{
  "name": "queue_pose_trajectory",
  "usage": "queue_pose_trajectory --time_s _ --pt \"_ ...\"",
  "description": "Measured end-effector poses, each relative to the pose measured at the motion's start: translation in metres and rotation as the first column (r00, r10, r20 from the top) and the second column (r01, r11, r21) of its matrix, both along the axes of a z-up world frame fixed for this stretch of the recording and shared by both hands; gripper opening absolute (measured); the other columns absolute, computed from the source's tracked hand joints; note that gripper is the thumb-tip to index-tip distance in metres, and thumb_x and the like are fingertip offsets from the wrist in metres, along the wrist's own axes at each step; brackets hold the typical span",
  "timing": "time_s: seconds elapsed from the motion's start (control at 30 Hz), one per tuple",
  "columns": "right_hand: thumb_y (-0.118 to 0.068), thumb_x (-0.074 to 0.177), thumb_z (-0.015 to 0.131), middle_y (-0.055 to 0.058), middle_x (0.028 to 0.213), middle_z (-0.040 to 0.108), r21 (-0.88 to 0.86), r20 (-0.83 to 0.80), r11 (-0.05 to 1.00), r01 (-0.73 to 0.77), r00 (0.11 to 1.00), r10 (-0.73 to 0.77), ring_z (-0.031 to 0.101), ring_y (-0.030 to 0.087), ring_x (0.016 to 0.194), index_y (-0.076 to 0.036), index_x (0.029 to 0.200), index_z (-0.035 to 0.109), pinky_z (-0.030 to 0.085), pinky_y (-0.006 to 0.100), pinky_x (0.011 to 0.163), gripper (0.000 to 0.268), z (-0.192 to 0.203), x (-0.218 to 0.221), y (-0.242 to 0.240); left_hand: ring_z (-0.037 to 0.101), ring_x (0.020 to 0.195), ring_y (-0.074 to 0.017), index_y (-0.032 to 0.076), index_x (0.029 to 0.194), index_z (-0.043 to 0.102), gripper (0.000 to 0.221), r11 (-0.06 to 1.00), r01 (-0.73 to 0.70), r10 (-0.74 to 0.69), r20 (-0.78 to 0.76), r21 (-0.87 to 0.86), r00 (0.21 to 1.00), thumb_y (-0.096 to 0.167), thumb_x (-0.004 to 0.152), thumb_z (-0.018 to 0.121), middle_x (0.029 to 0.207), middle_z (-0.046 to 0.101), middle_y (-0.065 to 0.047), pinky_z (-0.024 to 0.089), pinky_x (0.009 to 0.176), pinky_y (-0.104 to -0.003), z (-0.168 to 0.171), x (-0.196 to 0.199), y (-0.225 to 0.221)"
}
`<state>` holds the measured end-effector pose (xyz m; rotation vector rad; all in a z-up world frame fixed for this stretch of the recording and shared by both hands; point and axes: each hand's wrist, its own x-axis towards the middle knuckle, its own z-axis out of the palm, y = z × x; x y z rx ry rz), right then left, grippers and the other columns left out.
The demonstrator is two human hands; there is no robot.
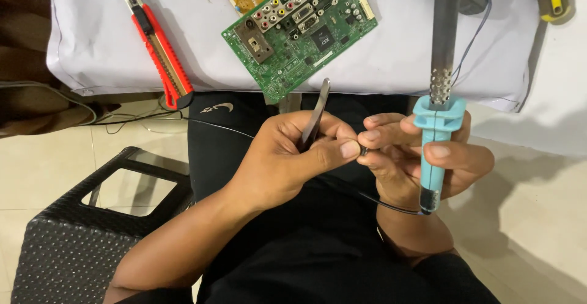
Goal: Soldering and desoldering components on a circuit board using a soldering iron and tweezers
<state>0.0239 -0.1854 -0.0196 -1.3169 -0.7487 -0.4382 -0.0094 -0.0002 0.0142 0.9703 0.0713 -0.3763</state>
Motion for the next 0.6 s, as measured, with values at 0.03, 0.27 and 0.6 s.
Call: queue_pose_trajectory --time_s 0.03,0.27,0.6 --pt "0.009 0.081 0.080 0.018 0.125 0.065 0.000 0.003 1.000 -0.002 1.000 0.002 0.076 0.033 0.095 -0.003 0.126 0.047 0.070 0.048 0.094 0.057 0.003 0.000 0.001 0.040 0.066 -0.0029 0.009 0.093 0.072 0.007 1.000 -0.002 0.002 0.003 0.000 1.000 0.016 0.093 0.074 0.066 0.042 0.011 0.037 0.069 -0.022 0.001 -0.001 0.001" --pt "0.006 0.084 0.079 0.016 0.122 0.060 -0.070 0.012 0.995 0.073 0.997 -0.073 0.076 0.031 0.089 -0.009 0.123 0.046 0.072 0.041 0.085 0.053 0.013 -0.010 0.008 0.040 0.066 -0.0020 0.010 0.092 0.073 0.011 0.997 0.002 -0.003 0.004 0.076 1.000 0.020 0.092 0.074 0.066 0.043 0.011 0.035 0.065 -0.021 0.006 -0.007 0.004" --pt "0.000 0.086 0.078 0.017 0.121 0.059 -0.079 0.030 0.992 0.099 0.995 -0.097 0.075 0.026 0.088 -0.010 0.125 0.045 0.070 0.037 0.085 0.053 0.017 -0.014 0.010 0.040 0.066 -0.0019 0.008 0.091 0.075 0.011 0.999 -0.001 0.002 -0.006 0.043 1.000 0.020 0.091 0.076 0.066 0.048 0.011 0.034 0.063 -0.021 0.010 -0.012 0.006"
